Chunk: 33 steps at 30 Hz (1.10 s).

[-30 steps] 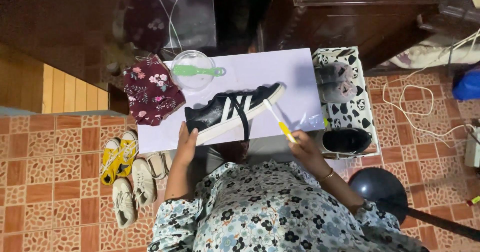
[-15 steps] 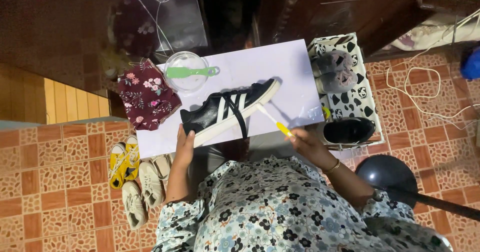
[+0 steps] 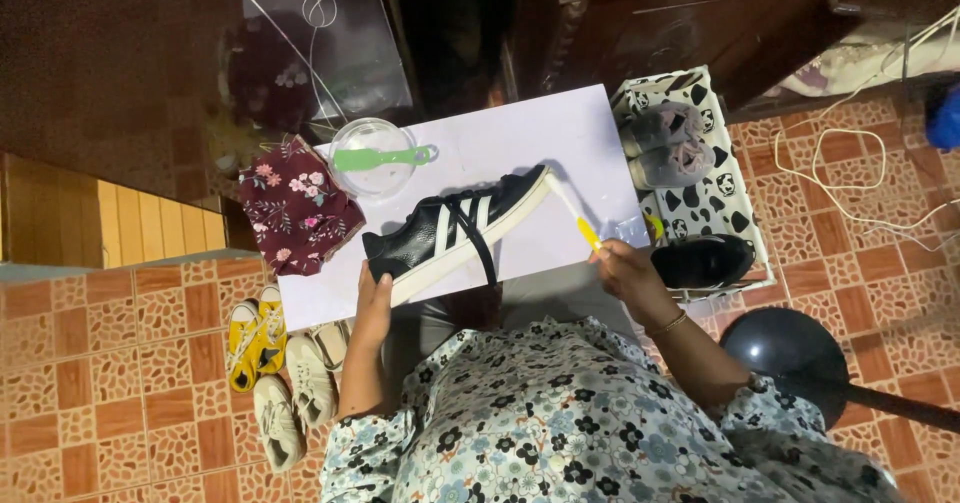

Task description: The person cleans a black sneaker with white stripes using a floral cloth and a toothbrush. They wipe the upper and sole with the cloth, then scrub the white rubber sole and side stripes with the toothbrush, rotating the shoe to access different areas.

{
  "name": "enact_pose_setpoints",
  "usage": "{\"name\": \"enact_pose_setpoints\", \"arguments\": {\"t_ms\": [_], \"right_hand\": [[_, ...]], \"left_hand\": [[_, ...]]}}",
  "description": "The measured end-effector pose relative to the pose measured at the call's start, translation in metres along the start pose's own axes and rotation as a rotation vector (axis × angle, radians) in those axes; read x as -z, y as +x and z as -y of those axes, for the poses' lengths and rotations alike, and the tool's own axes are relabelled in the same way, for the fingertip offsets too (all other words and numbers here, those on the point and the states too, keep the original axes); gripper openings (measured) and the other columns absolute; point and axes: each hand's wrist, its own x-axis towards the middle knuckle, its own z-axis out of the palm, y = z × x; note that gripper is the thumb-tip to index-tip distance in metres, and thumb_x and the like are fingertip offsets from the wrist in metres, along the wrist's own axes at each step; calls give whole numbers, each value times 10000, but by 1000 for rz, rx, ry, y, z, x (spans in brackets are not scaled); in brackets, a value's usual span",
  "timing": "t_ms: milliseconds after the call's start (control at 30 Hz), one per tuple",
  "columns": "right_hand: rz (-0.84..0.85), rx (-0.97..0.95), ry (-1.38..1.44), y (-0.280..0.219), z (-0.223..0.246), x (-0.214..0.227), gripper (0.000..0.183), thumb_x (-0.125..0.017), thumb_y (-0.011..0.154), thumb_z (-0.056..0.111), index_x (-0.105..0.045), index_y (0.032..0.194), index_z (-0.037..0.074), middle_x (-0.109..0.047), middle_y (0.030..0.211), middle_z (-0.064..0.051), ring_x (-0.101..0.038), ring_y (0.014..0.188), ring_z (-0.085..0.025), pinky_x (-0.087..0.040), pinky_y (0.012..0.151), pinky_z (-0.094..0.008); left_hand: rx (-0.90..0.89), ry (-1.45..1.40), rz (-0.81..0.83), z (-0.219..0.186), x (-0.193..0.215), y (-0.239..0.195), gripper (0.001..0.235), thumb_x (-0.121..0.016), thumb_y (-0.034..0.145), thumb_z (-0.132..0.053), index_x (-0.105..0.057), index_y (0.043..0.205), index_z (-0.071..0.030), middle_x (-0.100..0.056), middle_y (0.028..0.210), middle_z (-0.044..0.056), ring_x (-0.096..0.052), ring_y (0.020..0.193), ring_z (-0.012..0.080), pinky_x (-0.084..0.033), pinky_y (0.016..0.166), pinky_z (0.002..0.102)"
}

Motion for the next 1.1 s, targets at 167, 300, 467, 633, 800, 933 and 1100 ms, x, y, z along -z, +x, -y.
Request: {"name": "enact_pose_setpoints", "arguments": {"t_ms": [167, 300, 467, 633, 800, 933, 1100], "right_hand": [[34, -18, 13, -14, -3, -15, 202, -569, 1012, 137, -690, 986, -23, -379, 499, 7, -356, 425, -41, -308, 437, -176], [5, -32, 43, -3, 9, 0, 249, -533, 1041, 186, -674, 954, 0, -324, 500, 8, -273, 407, -72, -249, 411, -208], [30, -62, 23, -13, 16, -18, 211, -552, 1010, 140, -677, 924, -6, -336, 512, 3, -294, 425, -62, -253, 417, -191], [36, -53, -5, 7, 11, -7, 229, -592, 1002, 165, -689, 919, -25, -340, 498, 7, -275, 416, -55, -242, 403, -208], [-12, -158, 33, 1, 13, -13, 258, -546, 998, 195, -652, 913, -25, -313, 499, 22, -282, 413, -47, -229, 403, -190], [-34, -145, 25, 8, 14, 2, 240, -546, 998, 193, -638, 917, -12, -297, 497, 11, -264, 399, -70, -202, 394, -203], [-40, -188, 33, -6, 32, -19, 235, -564, 980, 212, -652, 917, 2, -313, 514, -1, -283, 416, -67, -237, 422, -198]], "left_hand": [[11, 2, 2, -10, 1, -3, 850, -344, 1024, -570, -173, 1590, 41, -71, 1666, 263, -76, 1538, 396, -56, 1261, 483], [5, -10, 4, -1, 1, -2, 849, -344, 1022, -568, -167, 1593, 34, -71, 1667, 259, -65, 1539, 392, -50, 1261, 478], [-2, -10, 3, -16, 3, -6, 834, -353, 1025, -546, -168, 1591, 37, -74, 1667, 256, -75, 1538, 387, -57, 1261, 477], [-24, -8, 0, -2, 2, -2, 831, -358, 1035, -538, -177, 1579, 64, -84, 1656, 285, -84, 1532, 412, -63, 1263, 491], [-8, -6, -1, -7, 3, -6, 838, -382, 1025, -533, -179, 1580, 61, -80, 1662, 272, -86, 1534, 403, -70, 1263, 487], [-11, -11, 0, -8, 2, -4, 854, -373, 1021, -563, -177, 1587, 46, -80, 1664, 265, -83, 1537, 393, -71, 1261, 482], [7, -3, 1, -5, 3, -3, 844, -367, 1031, -552, -173, 1586, 54, -74, 1669, 252, -85, 1536, 395, -80, 1260, 487]]}}
